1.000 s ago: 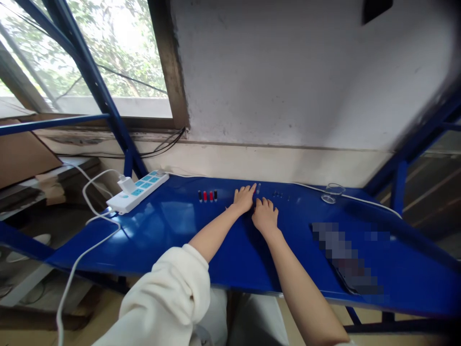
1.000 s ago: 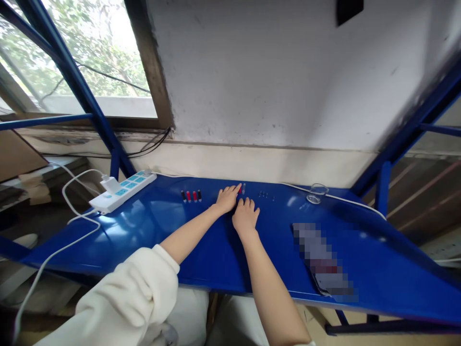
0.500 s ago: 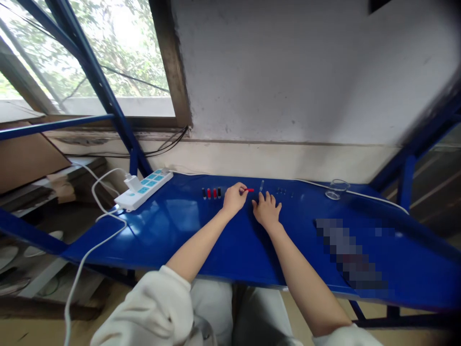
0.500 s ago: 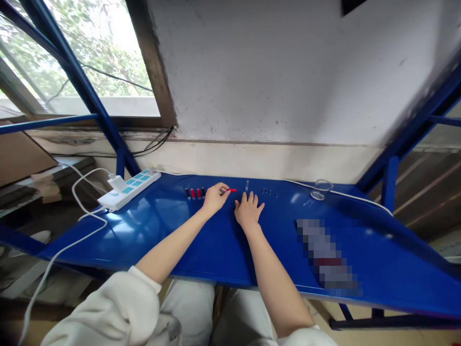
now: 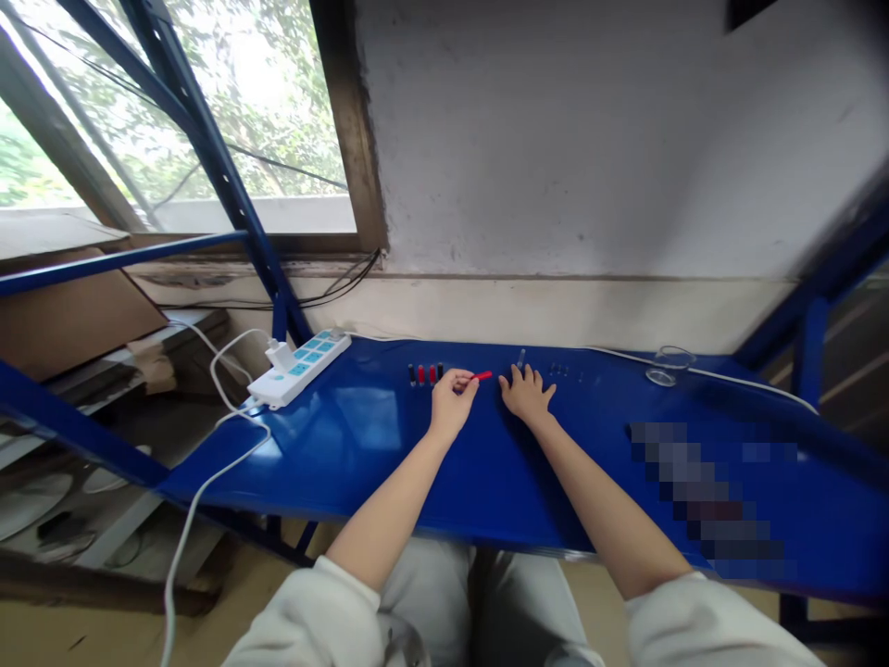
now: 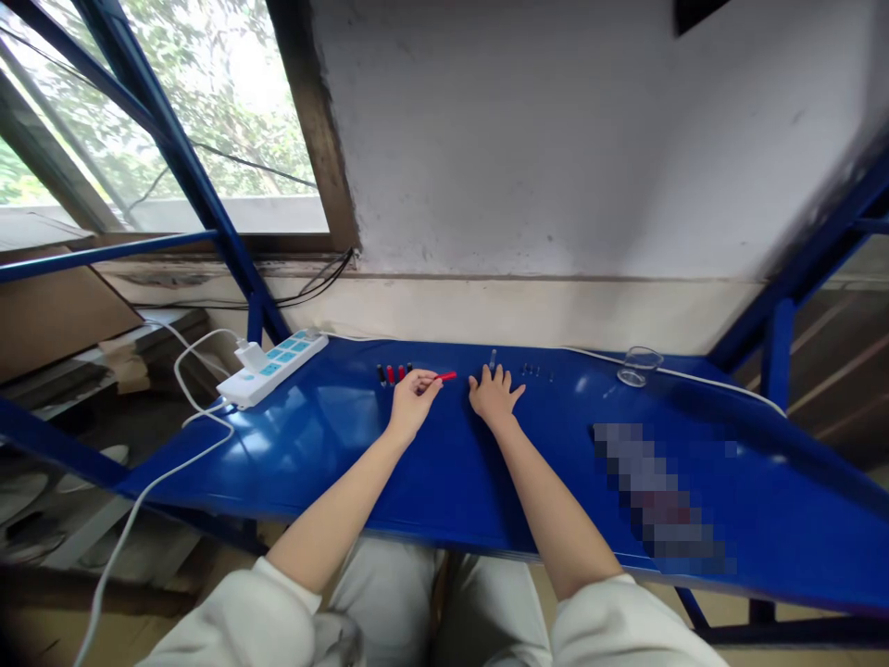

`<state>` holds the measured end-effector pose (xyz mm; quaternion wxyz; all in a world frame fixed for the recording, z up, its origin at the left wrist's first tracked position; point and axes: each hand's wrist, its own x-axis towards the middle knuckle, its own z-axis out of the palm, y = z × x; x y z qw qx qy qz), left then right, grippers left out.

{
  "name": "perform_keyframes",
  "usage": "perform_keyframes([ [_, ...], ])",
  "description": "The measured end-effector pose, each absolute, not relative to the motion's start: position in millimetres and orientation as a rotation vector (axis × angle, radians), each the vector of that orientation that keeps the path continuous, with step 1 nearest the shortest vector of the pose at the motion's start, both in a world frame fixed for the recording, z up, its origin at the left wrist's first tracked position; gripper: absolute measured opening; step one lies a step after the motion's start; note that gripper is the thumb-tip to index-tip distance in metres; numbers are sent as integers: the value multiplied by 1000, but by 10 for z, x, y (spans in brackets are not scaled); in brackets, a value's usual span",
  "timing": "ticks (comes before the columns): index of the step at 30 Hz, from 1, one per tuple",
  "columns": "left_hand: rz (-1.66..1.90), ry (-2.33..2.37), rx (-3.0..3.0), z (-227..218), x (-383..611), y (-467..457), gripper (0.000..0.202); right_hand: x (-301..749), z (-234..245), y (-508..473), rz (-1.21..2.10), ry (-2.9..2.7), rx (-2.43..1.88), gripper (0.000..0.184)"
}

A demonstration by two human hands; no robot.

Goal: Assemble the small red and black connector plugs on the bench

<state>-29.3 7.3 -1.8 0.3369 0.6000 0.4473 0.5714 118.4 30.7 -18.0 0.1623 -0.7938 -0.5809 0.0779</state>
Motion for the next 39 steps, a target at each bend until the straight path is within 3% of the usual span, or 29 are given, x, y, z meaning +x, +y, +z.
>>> perform_keyframes([
  [12, 1472, 1162, 1592, 2, -296, 43, 16, 1200, -183, 374, 135, -1641, -2133, 49],
  [19, 1521, 1087, 1505, 1, -290, 44, 18, 1170, 77, 168, 106, -1387, -1468, 25],
  [25, 1510, 1062, 1377, 39, -296, 22, 20, 1188, 132, 34, 353, -1289, -1143, 24],
  [39, 1520, 988, 1231, 100, -321, 16, 21, 1235, 48, 133, 685, -1206, -1003, 25],
])
